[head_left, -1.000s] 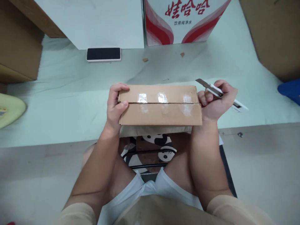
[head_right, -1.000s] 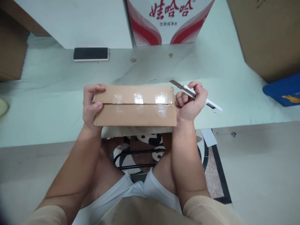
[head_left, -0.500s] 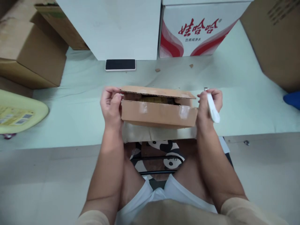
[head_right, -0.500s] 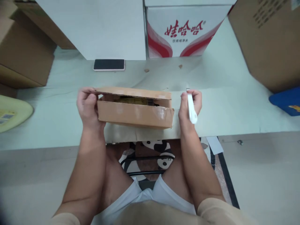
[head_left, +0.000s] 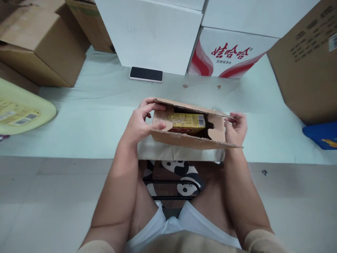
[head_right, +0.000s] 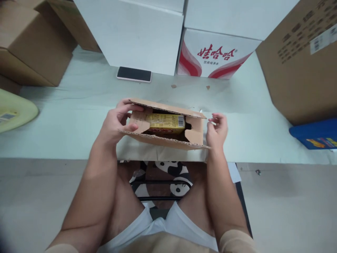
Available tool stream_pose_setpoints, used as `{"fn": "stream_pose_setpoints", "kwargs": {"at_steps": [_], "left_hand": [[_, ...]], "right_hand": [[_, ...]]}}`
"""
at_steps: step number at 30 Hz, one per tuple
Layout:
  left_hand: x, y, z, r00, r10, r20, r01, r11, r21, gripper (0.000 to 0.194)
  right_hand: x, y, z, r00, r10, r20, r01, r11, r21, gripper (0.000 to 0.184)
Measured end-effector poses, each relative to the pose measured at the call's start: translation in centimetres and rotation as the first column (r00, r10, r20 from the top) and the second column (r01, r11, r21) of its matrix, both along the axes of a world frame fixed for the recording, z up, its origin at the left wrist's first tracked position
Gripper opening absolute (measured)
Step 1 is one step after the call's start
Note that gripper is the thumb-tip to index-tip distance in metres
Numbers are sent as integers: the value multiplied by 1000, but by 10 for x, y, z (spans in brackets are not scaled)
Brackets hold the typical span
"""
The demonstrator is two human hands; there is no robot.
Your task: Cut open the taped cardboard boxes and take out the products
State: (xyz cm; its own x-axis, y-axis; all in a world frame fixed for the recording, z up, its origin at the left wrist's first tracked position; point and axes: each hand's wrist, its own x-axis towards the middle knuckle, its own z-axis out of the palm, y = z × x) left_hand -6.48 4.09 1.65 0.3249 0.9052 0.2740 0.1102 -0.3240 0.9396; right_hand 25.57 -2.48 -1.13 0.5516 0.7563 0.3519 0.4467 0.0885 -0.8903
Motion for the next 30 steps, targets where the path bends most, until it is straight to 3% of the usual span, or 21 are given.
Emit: {"fn": "stream_pose_setpoints", "kwargs": {"at_steps": [1, 3, 5, 7, 9, 11, 13, 16, 19, 21, 22, 23, 26, 30], "left_hand": [[0, -1, 2, 999, -23, -34, 24, 1000, 11, 71], [1, -3, 4, 994, -52, -92, 56, 997, 46, 78], [5, -6, 4, 992, -20, -123, 34, 993, 112, 75], [10, -8, 2, 989, 75, -128, -48, 979, 200, 62], [12, -9, 0, 982, 142, -126, -106, 962, 253, 53], [11, -9, -5, 984, 113, -134, -78, 966, 245, 51], [9, -6, -11, 991, 47, -126, -17, 974, 226, 54], [7, -1, -20, 999, 3, -54, 10, 970, 244, 57], [7, 3, -25, 998, 7, 55, -21, 966, 258, 58], [9, 1, -24, 994, 27, 109, -51, 973, 225, 59], [11, 0, -22, 991, 36, 130, -62, 977, 202, 60], [12, -1, -20, 988, 37, 151, -64, 981, 181, 60], [17, -5, -13, 972, -24, 233, -15, 986, 164, 54], [20, -7, -8, 963, -135, 232, 76, 966, 246, 49]], "right_hand": [[-7, -3, 7, 997, -8, -72, 19, 988, 150, 20], [-19, -11, 19, 987, 97, -130, -36, 913, 407, 17], [-28, -19, 30, 957, 290, -15, -247, 840, 483, 14], [-29, -25, 39, 877, 455, 153, -479, 804, 353, 30], [-25, -30, 46, 767, 578, 278, -626, 769, 128, 52], [-20, -33, 51, 667, 658, 349, -678, 730, -81, 64], [-19, -35, 54, 616, 691, 378, -684, 708, -178, 68], [-24, -35, 52, 692, 638, 339, -651, 754, -89, 65], [-27, -32, 50, 872, 437, 222, -487, 825, 288, 52], [-25, -34, 57, 948, 276, 156, -317, 810, 493, 43], [-24, -37, 64, 966, 212, 148, -259, 812, 524, 41], [-23, -42, 73, 971, 175, 164, -235, 832, 502, 39], [-24, -65, 108, 943, 163, 291, -237, 941, 242, 31], [-35, -82, 148, 897, 270, 350, -321, 942, 95, 24]]}}
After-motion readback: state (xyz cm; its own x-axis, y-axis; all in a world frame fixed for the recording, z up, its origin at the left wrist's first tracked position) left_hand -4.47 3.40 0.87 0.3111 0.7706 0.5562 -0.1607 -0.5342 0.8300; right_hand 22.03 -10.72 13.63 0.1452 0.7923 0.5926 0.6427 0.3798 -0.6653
